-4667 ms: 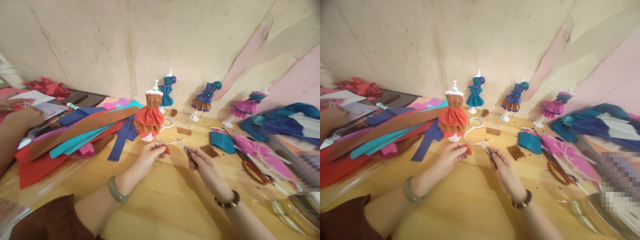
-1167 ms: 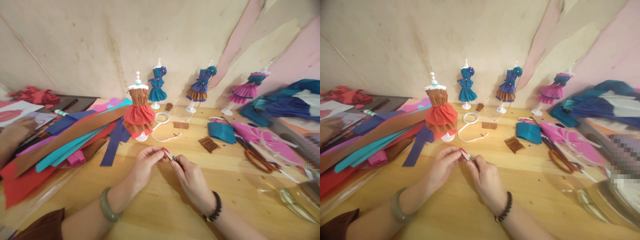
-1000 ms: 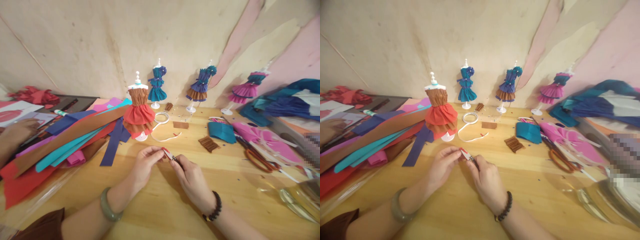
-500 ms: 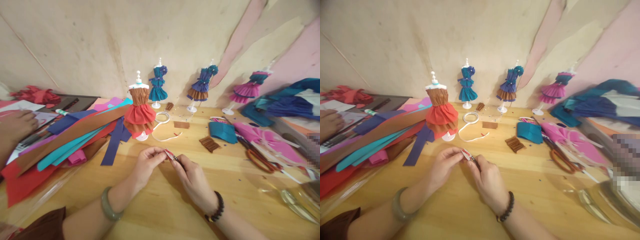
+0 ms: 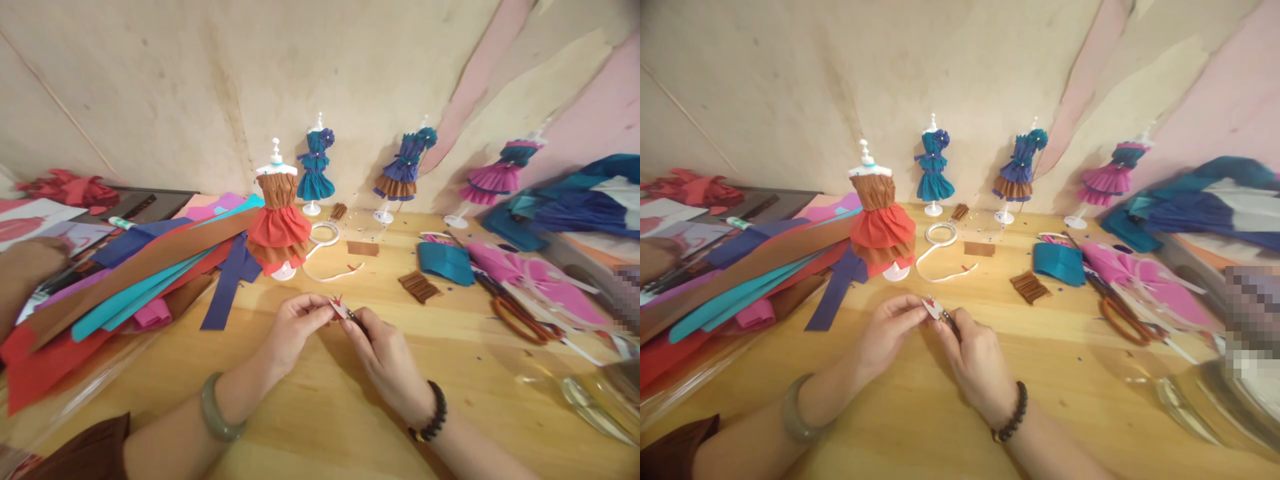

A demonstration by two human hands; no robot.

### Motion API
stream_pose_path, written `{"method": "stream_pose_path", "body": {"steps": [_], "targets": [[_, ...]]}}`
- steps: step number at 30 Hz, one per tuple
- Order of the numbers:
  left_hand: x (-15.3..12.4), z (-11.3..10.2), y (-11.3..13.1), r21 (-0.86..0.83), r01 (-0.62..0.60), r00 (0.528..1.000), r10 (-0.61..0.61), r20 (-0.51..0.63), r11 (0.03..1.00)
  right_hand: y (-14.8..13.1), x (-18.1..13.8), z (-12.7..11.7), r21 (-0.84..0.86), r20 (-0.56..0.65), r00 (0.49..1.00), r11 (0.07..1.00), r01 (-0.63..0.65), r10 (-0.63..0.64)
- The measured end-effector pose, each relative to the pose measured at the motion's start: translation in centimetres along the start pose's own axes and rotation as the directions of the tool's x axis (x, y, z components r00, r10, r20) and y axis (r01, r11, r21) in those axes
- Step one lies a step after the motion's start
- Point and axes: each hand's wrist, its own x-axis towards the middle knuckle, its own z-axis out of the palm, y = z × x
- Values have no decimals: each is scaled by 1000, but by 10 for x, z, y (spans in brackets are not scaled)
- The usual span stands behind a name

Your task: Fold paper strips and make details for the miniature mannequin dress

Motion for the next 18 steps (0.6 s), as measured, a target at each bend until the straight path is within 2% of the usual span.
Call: {"method": "stream_pose_path", "body": {"steps": [13,16,18], "targets": [[1,0,0,-62,52,998,-54,-28,997,-2,1,0,16,-26,1000,1000,16,-15],[3,-1,-1,-120,49,998,-53,-24,992,1,6,-7,20,-59,998,1000,6,-5],[4,-3,-1,-192,63,998,-64,-1,979,10,12,-15,-40,-83,996,999,-25,22]]}}
